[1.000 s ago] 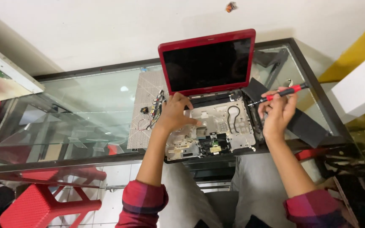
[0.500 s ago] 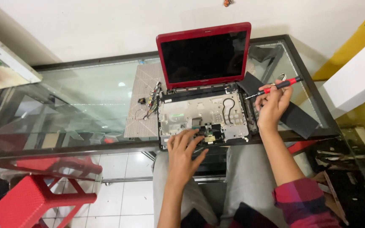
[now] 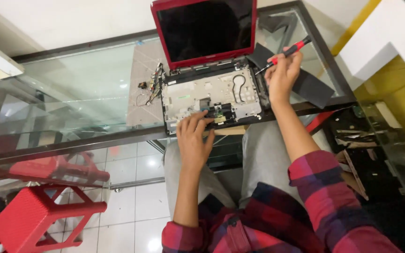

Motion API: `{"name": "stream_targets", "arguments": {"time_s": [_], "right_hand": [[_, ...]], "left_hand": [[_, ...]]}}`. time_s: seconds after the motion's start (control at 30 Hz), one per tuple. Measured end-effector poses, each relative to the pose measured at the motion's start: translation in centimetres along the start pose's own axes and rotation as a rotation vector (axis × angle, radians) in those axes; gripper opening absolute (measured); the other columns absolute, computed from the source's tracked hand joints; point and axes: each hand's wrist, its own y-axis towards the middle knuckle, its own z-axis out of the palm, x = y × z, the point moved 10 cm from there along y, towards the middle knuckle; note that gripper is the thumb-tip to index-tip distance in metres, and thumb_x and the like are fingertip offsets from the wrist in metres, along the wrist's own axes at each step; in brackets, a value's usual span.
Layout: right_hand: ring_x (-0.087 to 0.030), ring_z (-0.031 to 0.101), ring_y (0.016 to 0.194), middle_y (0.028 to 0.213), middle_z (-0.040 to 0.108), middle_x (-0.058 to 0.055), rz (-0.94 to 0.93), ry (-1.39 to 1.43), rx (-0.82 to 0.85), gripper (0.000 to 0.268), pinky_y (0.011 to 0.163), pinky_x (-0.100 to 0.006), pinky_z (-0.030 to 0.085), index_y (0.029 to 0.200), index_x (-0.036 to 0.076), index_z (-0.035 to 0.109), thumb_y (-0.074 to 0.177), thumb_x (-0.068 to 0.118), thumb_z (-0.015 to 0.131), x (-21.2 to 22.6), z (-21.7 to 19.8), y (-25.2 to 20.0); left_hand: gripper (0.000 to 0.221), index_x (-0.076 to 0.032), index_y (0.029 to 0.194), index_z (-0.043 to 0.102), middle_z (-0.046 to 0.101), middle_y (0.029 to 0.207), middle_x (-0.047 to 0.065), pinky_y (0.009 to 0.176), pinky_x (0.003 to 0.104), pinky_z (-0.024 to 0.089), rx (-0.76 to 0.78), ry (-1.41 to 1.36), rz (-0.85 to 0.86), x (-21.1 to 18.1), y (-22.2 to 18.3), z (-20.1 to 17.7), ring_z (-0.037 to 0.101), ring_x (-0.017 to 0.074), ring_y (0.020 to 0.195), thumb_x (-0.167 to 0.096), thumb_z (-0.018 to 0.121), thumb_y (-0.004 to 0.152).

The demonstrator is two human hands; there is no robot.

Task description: Disassembling a laptop by removing screws and prying off the internal frame and keyboard assembly.

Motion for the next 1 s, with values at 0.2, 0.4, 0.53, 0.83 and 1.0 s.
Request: {"name": "stream_targets", "arguments": {"time_s": [0.2, 0.4, 0.53, 0.83, 1.0], "right_hand": [[-0.015, 0.055, 0.043, 0.086, 0.068, -0.016, 0.057, 0.004, -0.001, 0.015, 0.03, -0.024, 0.033, 0.123, 0.009, 0.043, 0.109, 0.016, 0.043, -1.2, -0.1, 0.2], [-0.021, 0.053, 0.041, 0.086, 0.065, -0.022, 0.076, 0.096, -0.003, 0.016, 0.029, -0.026, 0.033, 0.124, 0.008, 0.042, 0.109, 0.015, 0.045, -2.0, -0.6, 0.5], [-0.021, 0.053, 0.042, 0.085, 0.064, -0.023, 0.077, 0.1, 0.029, 0.016, 0.03, -0.027, 0.034, 0.123, 0.007, 0.044, 0.11, 0.016, 0.046, -1.7, -0.3, 0.3], [-0.02, 0.052, 0.042, 0.085, 0.063, -0.023, 0.09, 0.08, 0.033, 0.016, 0.03, -0.027, 0.033, 0.12, 0.004, 0.045, 0.109, 0.015, 0.046, -0.9, 0.1, 0.0], [-0.02, 0.051, 0.04, 0.084, 0.064, -0.024, 0.119, 0.112, 0.01, 0.016, 0.029, -0.027, 0.033, 0.12, 0.005, 0.046, 0.107, 0.015, 0.047, -1.4, -0.1, 0.1]], "left_hand": [[0.028, -0.016, 0.102, 0.069, 0.067, 0.123, 0.001, 0.111, 0.049, 0.034, -0.008, -0.015, -0.006, -0.1, -0.1, -0.3, 0.057, 0.0264, 0.121, -0.007, 0.081, 0.079], [0.026, -0.019, 0.103, 0.069, 0.067, 0.125, 0.0, 0.114, 0.049, 0.032, -0.056, 0.036, 0.013, 0.0, -0.7, -0.2, 0.056, 0.0248, 0.124, -0.009, 0.08, 0.082], [0.023, -0.018, 0.103, 0.069, 0.067, 0.123, 0.002, 0.114, 0.051, 0.032, -0.056, 0.028, 0.01, -0.7, -0.5, -0.4, 0.056, 0.0263, 0.123, -0.008, 0.078, 0.084], [0.036, -0.017, 0.111, 0.068, 0.064, 0.123, 0.006, 0.114, 0.06, 0.025, 0.008, 0.124, 0.054, -3.8, 0.5, 1.7, 0.05, 0.0269, 0.128, -0.01, 0.082, 0.078], [0.032, -0.019, 0.114, 0.075, 0.067, 0.121, 0.002, 0.111, 0.056, 0.026, 0.021, 0.149, 0.085, -3.6, 0.7, 3.1, 0.054, 0.0215, 0.125, -0.012, 0.08, 0.084]]}}
